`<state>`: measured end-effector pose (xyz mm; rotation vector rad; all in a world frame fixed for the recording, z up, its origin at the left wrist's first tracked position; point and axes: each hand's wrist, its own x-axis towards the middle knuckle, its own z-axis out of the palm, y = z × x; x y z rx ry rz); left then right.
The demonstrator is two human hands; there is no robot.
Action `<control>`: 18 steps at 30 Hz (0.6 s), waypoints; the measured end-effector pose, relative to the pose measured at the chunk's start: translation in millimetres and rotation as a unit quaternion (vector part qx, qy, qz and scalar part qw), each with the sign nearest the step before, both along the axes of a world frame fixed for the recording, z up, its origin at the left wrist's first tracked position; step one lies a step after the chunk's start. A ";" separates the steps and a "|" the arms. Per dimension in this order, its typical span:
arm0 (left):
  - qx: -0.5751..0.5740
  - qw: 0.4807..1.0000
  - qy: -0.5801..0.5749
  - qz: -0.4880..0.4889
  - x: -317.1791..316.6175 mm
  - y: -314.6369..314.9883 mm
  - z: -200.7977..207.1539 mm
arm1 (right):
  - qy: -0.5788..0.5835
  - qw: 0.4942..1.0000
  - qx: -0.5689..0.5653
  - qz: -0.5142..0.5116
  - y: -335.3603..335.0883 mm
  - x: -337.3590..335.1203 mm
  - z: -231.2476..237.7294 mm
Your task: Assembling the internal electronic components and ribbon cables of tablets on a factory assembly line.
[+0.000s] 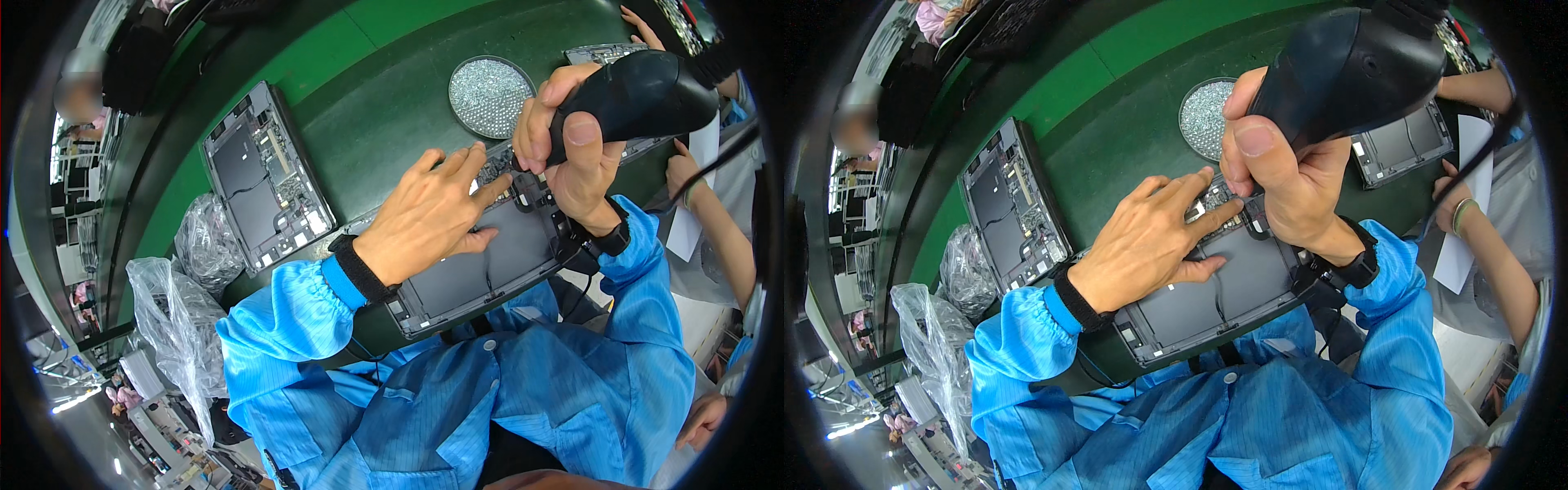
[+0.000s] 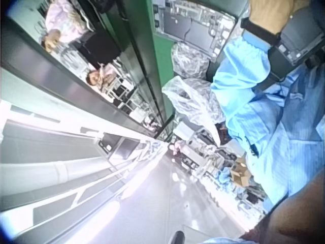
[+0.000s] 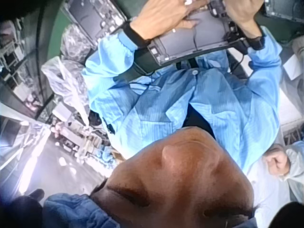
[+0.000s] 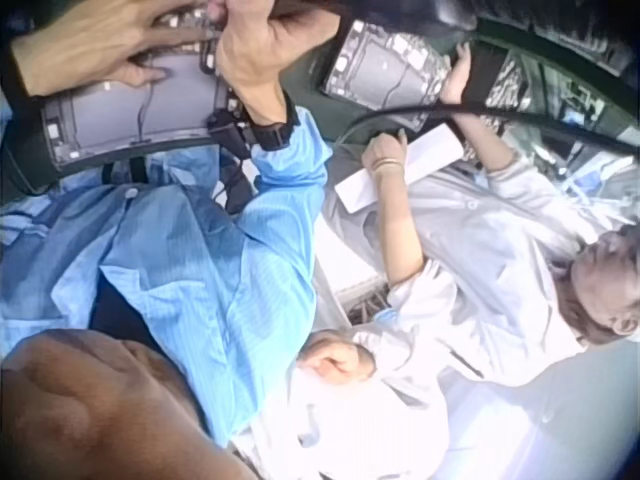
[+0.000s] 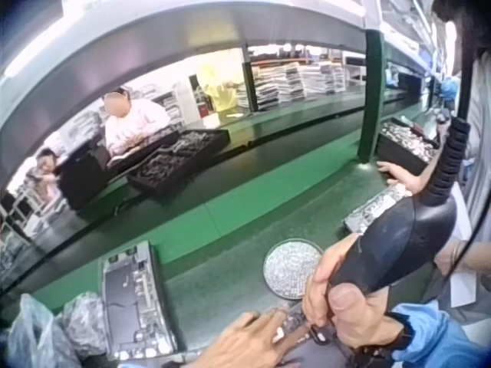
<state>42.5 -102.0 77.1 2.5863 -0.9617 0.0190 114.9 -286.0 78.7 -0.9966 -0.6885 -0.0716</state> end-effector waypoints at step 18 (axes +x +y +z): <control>0.009 1.000 -0.006 0.002 -1.1 0.3 0.9 | -0.002 1.000 -0.008 0.015 1.1 -0.3 -2.9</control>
